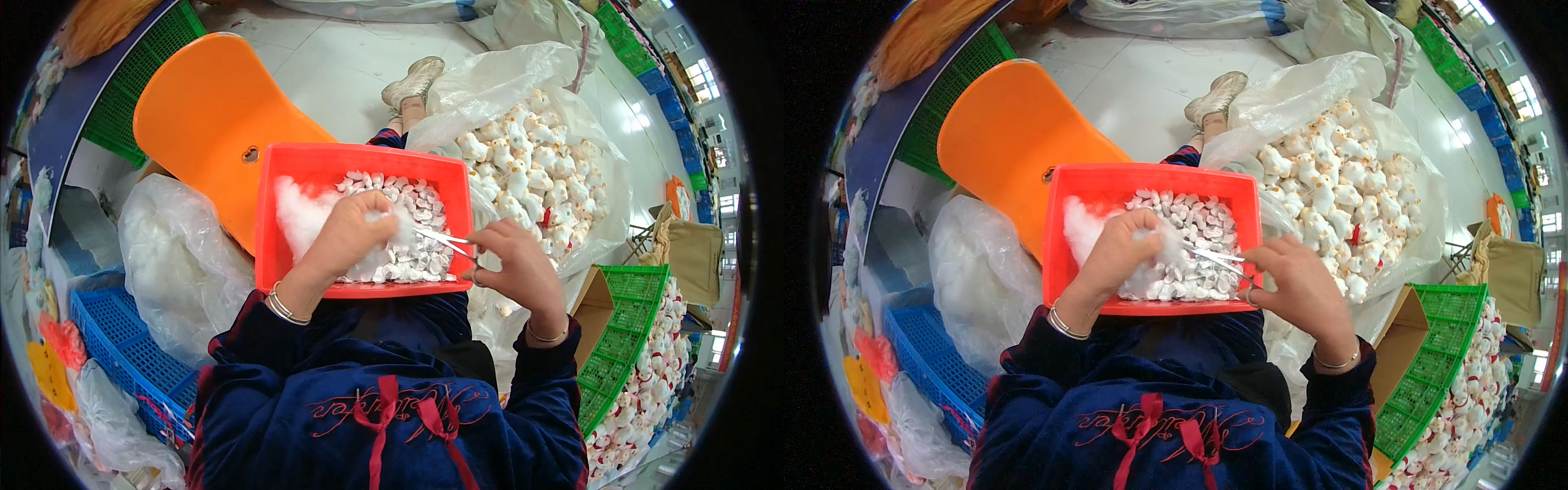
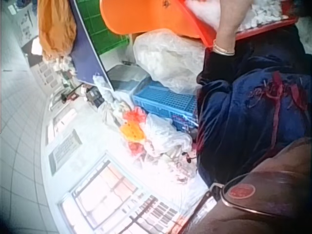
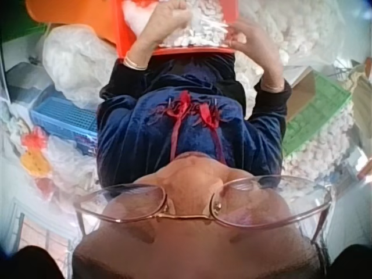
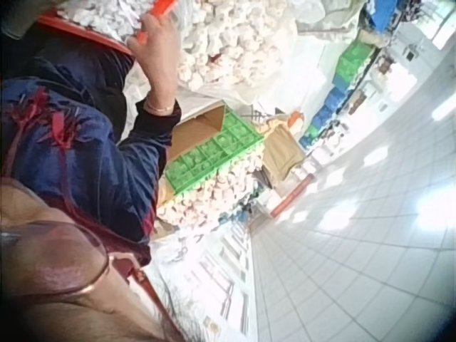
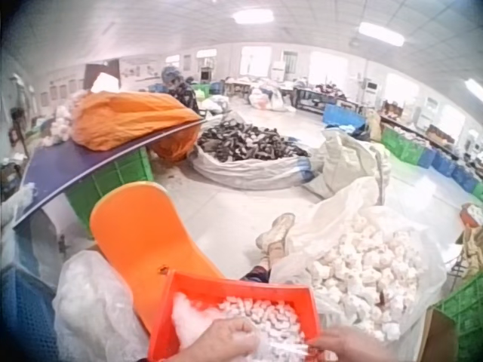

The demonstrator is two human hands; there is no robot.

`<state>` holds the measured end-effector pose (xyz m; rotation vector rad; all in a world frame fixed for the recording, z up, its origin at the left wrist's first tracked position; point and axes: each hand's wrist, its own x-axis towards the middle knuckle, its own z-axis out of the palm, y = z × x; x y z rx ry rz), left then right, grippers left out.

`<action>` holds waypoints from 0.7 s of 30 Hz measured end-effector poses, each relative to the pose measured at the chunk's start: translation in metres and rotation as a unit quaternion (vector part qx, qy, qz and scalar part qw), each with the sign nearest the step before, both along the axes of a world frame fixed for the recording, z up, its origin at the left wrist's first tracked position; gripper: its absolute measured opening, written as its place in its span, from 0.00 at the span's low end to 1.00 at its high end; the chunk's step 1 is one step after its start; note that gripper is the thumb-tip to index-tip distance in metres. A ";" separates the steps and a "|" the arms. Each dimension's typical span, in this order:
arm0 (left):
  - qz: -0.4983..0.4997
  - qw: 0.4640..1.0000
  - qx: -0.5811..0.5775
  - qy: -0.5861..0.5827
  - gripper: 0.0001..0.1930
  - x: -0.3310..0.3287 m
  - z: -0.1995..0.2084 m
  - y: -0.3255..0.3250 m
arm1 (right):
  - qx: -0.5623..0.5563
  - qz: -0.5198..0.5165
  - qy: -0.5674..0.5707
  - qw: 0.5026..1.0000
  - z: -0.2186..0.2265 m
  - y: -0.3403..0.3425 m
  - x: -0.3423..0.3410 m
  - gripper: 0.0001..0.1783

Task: The person sits on the floor and uses scissors to cut white stuffing, then inserts it into small white plush toys held in a red tray. The person repeatedly picks up toys, cuts stuffing, and places the filled toys back into the tray.

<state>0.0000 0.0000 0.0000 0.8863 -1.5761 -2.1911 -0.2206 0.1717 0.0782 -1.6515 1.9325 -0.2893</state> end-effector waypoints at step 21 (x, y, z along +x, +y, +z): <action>0.040 0.998 0.036 0.043 0.09 -0.001 -0.006 0.015 | -0.026 0.044 0.095 0.994 0.012 -0.011 0.014 0.17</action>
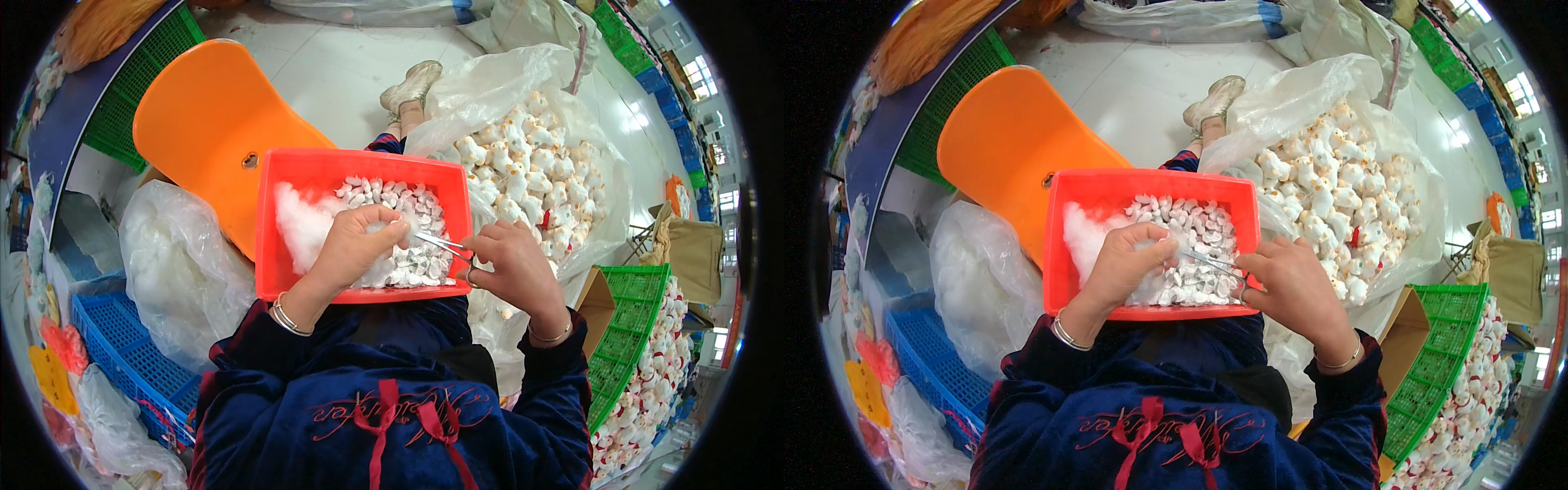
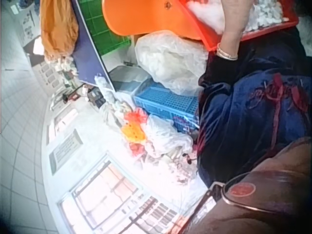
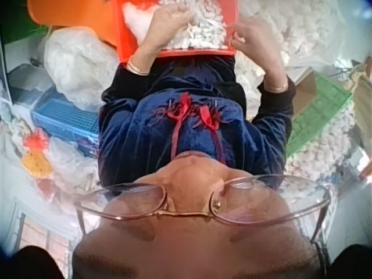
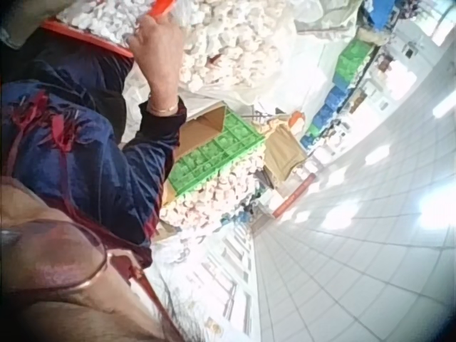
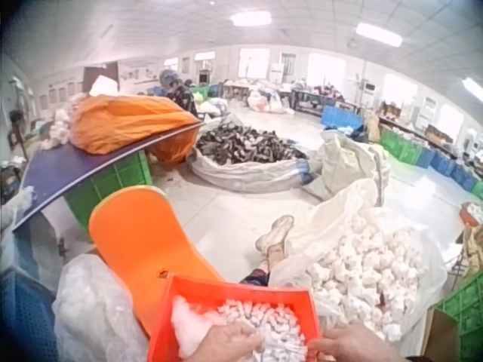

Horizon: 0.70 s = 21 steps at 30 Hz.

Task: The person sits on the floor and uses scissors to cut white stuffing, then inserts it into small white plush toys held in a red tray. The person repeatedly picks up toys, cuts stuffing, and places the filled toys back into the tray.

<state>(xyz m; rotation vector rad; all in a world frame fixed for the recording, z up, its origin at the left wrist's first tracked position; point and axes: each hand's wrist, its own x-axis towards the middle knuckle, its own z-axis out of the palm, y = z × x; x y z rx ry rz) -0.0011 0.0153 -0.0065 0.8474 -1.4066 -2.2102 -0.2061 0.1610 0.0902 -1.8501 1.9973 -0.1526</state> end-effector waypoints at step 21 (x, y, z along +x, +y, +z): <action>0.008 0.971 -0.236 -0.031 0.11 0.005 0.012 0.000 | 0.017 -0.044 -0.071 0.996 -0.008 0.007 -0.013 0.20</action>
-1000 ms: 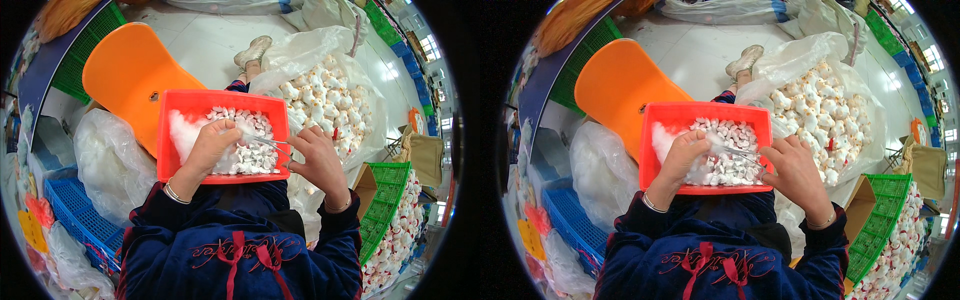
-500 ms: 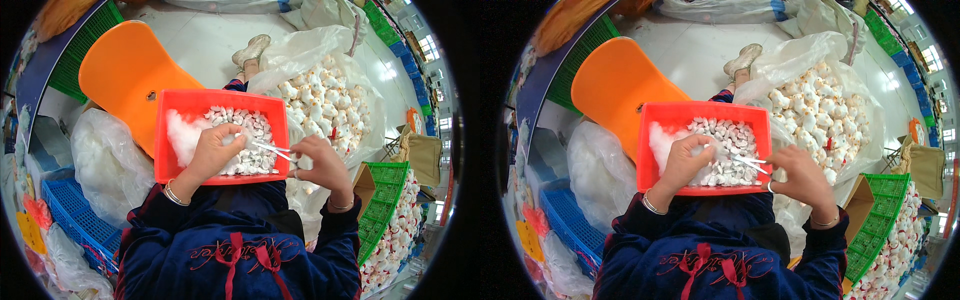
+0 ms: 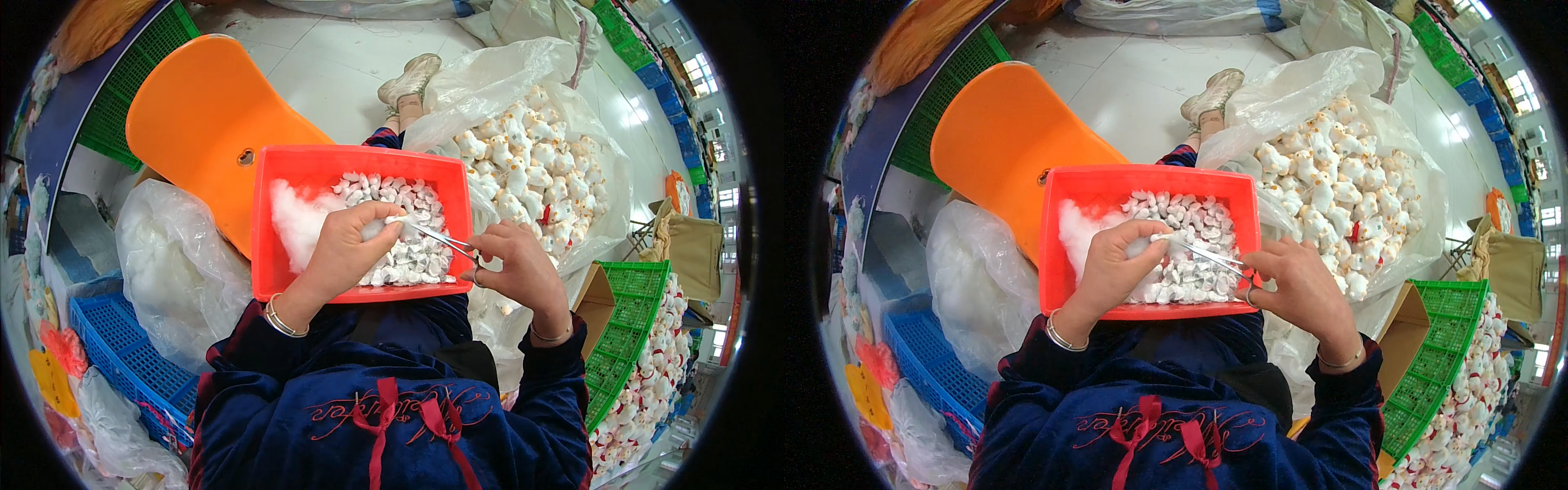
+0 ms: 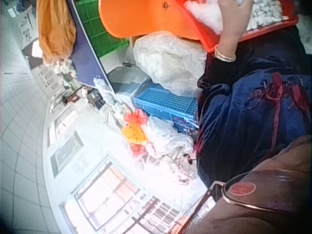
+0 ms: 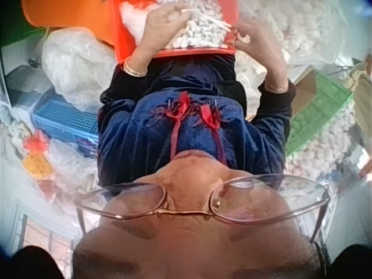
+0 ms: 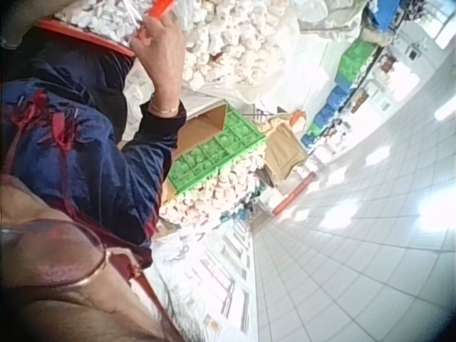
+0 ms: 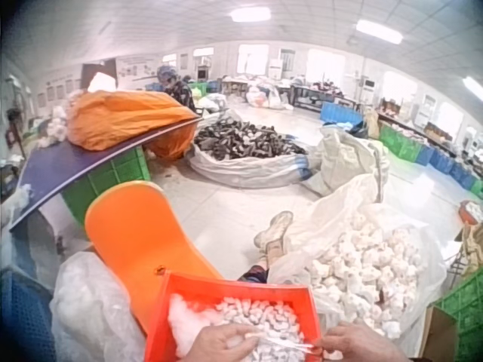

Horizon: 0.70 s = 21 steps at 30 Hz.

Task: The person sits on the floor and uses scissors to cut white stuffing, then inserts it into small white plush toys held in a red tray. The person repeatedly picks up toys, cuts stuffing, and places the filled toys back into the tray.

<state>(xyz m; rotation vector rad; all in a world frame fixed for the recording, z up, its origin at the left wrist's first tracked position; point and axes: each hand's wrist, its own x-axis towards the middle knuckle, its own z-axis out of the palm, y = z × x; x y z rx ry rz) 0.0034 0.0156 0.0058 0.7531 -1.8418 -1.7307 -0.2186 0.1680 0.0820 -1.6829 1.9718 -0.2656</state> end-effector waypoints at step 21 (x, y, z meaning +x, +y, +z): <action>-0.083 0.985 0.123 -0.088 0.11 0.006 0.011 -0.012 | -0.048 0.040 -0.035 0.997 -0.001 0.007 -0.007 0.18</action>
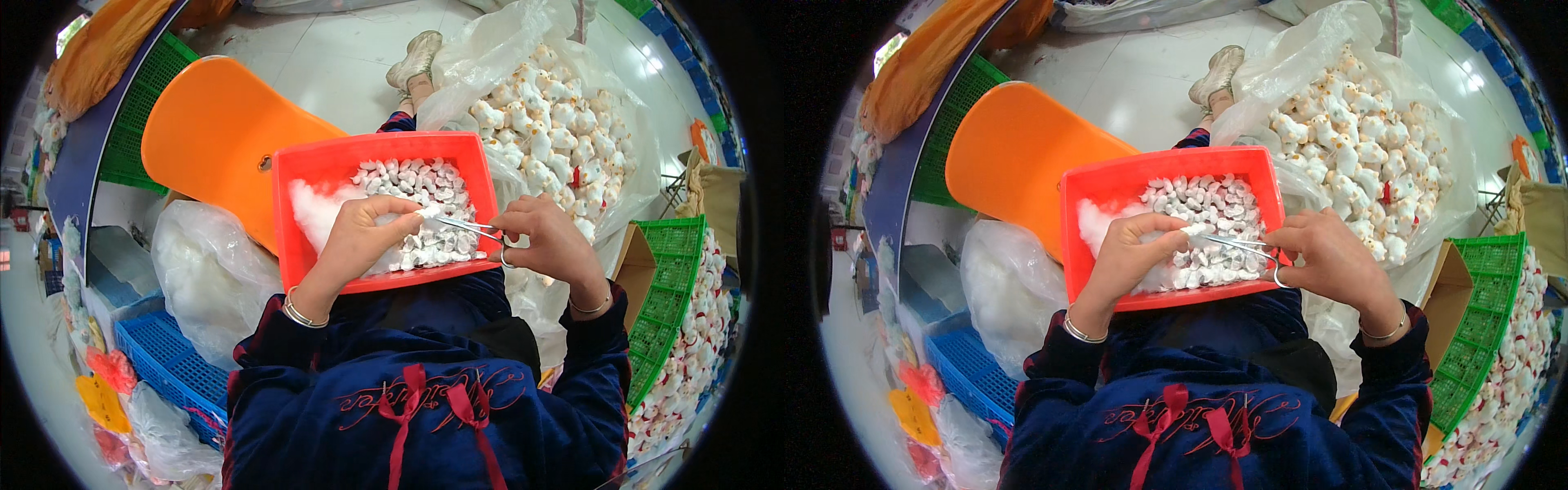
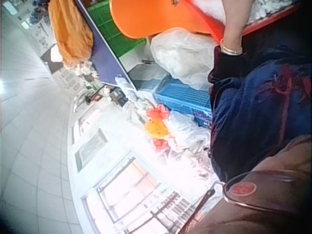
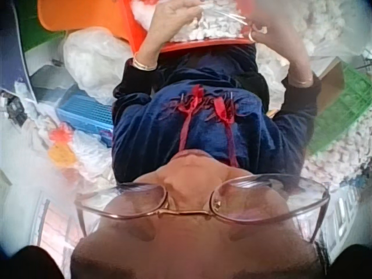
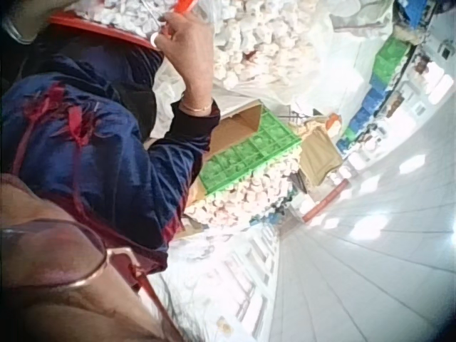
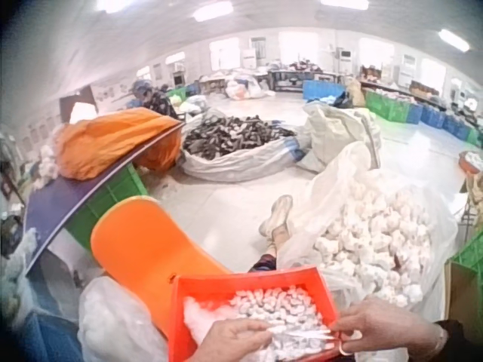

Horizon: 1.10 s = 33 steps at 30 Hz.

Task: The person sits on the floor and uses scissors to cut white stuffing, then inserts it into small white plush toys held in a red tray. The person repeatedly picks up toys, cuts stuffing, and places the filled toys back into the tray.

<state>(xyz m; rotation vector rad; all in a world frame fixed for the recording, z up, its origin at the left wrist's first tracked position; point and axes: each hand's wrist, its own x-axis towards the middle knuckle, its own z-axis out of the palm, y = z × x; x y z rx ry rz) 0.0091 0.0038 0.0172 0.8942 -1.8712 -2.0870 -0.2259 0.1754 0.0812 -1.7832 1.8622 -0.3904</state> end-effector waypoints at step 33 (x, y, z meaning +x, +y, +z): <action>0.031 0.989 0.146 0.024 0.07 -0.019 -0.006 0.000 | -0.001 -0.063 0.057 0.996 0.014 0.012 -0.014 0.29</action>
